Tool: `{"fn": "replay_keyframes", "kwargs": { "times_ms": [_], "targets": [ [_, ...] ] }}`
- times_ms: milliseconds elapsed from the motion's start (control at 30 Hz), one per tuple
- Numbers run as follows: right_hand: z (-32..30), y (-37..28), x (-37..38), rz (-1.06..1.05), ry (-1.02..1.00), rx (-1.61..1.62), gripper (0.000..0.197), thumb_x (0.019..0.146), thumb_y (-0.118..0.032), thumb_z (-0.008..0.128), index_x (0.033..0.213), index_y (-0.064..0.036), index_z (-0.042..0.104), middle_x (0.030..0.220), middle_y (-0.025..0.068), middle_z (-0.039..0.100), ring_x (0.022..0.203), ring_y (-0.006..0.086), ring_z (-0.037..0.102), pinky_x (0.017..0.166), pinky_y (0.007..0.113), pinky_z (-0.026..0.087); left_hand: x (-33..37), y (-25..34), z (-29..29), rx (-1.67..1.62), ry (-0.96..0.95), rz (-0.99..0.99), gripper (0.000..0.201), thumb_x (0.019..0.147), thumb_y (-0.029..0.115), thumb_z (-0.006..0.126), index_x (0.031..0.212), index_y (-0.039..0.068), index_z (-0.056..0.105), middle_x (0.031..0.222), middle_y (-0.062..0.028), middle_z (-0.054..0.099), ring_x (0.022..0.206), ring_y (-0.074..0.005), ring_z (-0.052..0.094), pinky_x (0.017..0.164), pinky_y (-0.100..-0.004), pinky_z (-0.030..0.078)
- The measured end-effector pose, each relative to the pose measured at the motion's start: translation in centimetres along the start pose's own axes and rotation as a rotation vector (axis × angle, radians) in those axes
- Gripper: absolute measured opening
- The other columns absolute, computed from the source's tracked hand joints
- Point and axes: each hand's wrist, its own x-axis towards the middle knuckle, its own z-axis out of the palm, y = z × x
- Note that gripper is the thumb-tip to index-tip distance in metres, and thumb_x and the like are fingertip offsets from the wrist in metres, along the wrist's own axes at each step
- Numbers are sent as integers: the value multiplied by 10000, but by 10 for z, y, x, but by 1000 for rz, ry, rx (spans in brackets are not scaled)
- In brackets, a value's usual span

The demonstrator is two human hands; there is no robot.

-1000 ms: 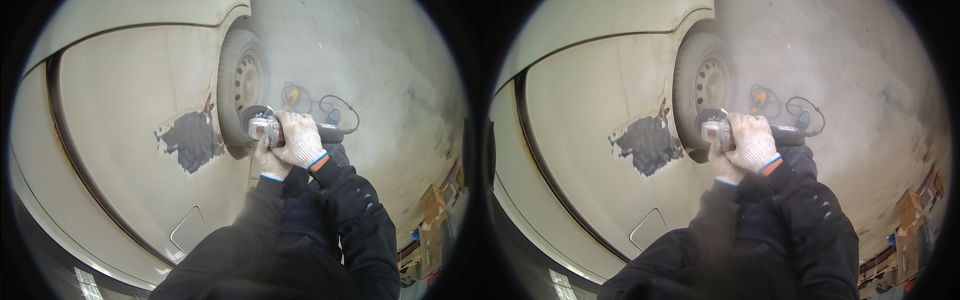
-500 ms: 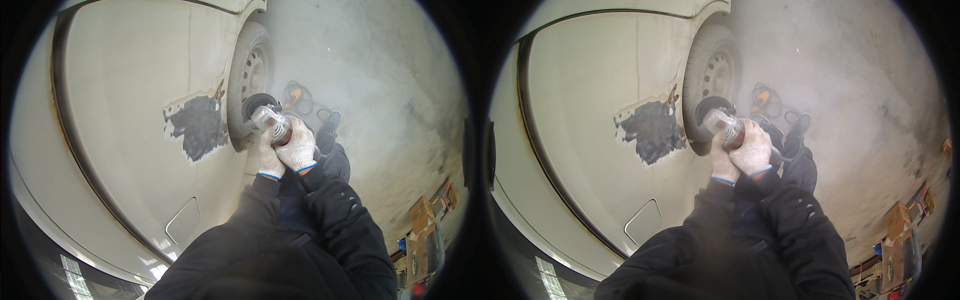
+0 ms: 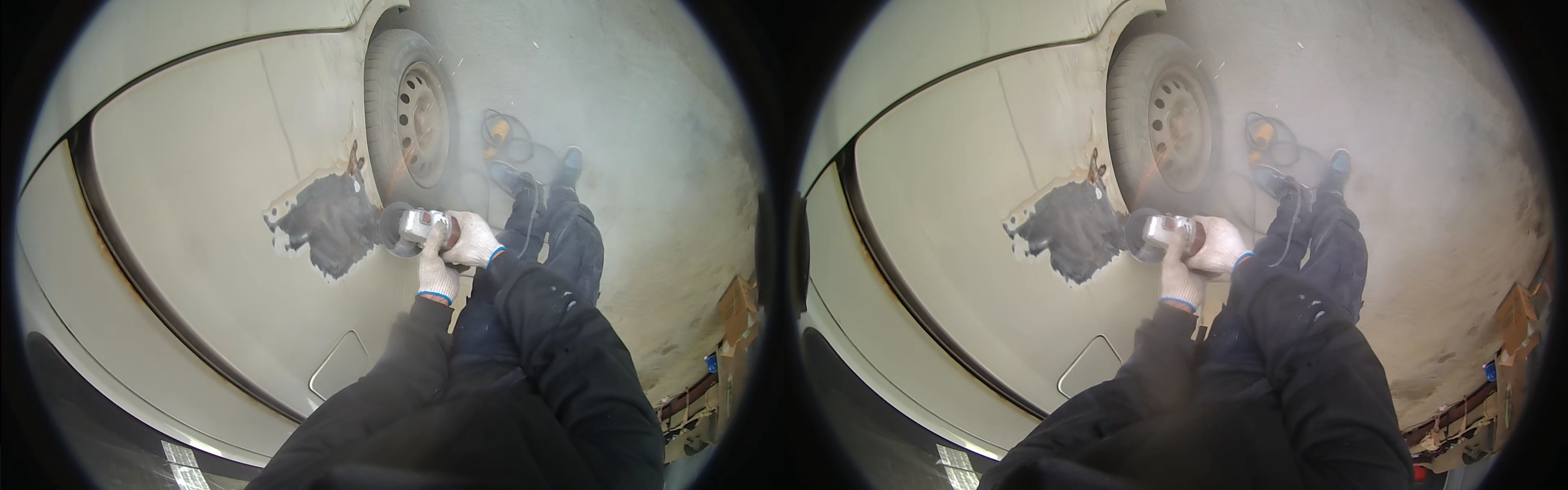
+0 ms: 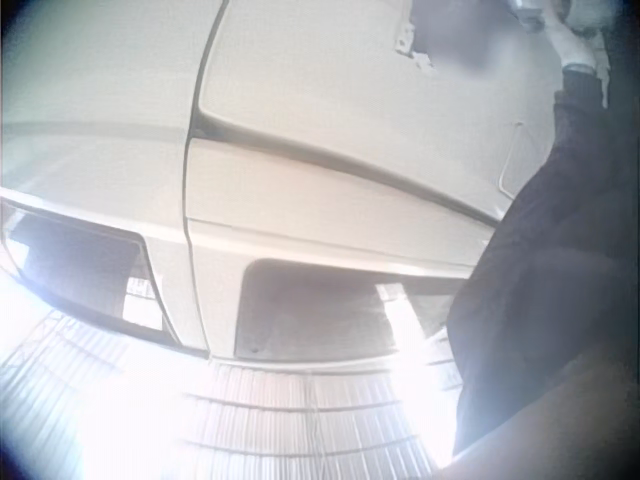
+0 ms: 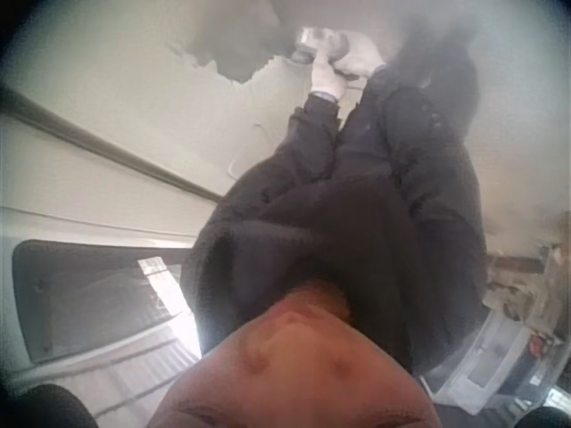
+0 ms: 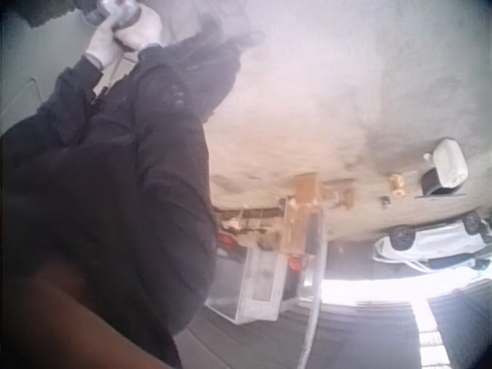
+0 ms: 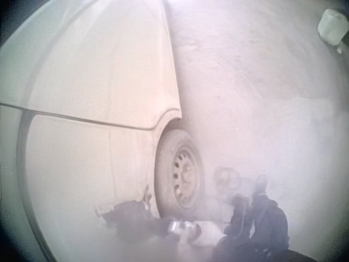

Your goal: The person uses an angle grinder to remove paint and rust from the rear quarter panel of a white car near the wheel arch. The operator moves the grinder across the surface, generating sparks and dust, and briefly pauses to wipe the area with a gloved hand before resuming grinding.

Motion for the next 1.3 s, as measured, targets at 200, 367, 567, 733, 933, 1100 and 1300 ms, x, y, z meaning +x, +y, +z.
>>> {"fn": "replay_keyframes", "kwargs": {
  "times_ms": [200, 367, 567, 733, 933, 1100, 1300],
  "targets": [
    [-7, 14, 27, -41, 7, 267, 569, 614, -233, 886, 1121, -22, 736, 938, 161, 773, 830, 280, 744, 793, 390, 591, 28, 12, 11, 81, 60, -61, 595, 909, 437, 764, 1415, 181, 585, 1324, -61, 652, 1178, -299, 646, 868, -553, 547],
    [-5, 21, 38, 10, -115, 559, 499, 642, -95, 874, 1105, 3, 718, 849, 71, 745, 719, 178, 701, 643, 364, 581, 32, 7, 25, 175, 108, 15, 549, 950, 459, 681, 1371, 115, 611, 1282, -95, 671, 1163, -310, 658, 924, -541, 547],
    [-11, 14, 35, -64, -128, 408, 574, 659, -97, 884, 1203, -4, 726, 1022, 79, 776, 951, 164, 707, 890, 346, 579, 31, -3, 27, -2, 161, 140, 459, 999, 316, 660, 1381, 68, 600, 1278, -77, 676, 1166, -265, 670, 957, -452, 571],
    [-31, -6, 42, 61, -175, 588, 469, 668, -87, 875, 1103, 8, 726, 947, 100, 770, 867, 167, 718, 746, 359, 599, 30, 16, 39, 90, -94, 192, 479, 973, 385, 710, 1320, 59, 658, 1248, -80, 680, 1145, -241, 670, 915, -414, 579],
    [-30, -23, 37, -37, -81, 256, 571, 654, -263, 883, 1160, -41, 743, 1024, 165, 787, 951, 288, 755, 887, 377, 578, 13, 26, 49, -42, 74, 109, 495, 992, 309, 665, 1409, 58, 574, 1349, -113, 650, 1244, -316, 642, 1024, -482, 556],
    [-38, -31, 56, -175, 66, 268, 503, 667, -201, 886, 1100, -1, 725, 965, 149, 777, 886, 231, 714, 840, 373, 584, 33, 43, 53, 53, -87, 180, 491, 968, 367, 693, 1354, 73, 618, 1253, -87, 684, 1175, -276, 675, 953, -462, 581],
    [-47, -43, 50, -78, 42, 245, 555, 635, -259, 897, 1112, -18, 744, 974, 193, 778, 894, 302, 755, 856, 393, 580, 33, 42, 67, -40, 28, 141, 468, 947, 346, 691, 1357, 134, 612, 1233, -73, 691, 1114, -276, 696, 848, -459, 599]
  ]
}}
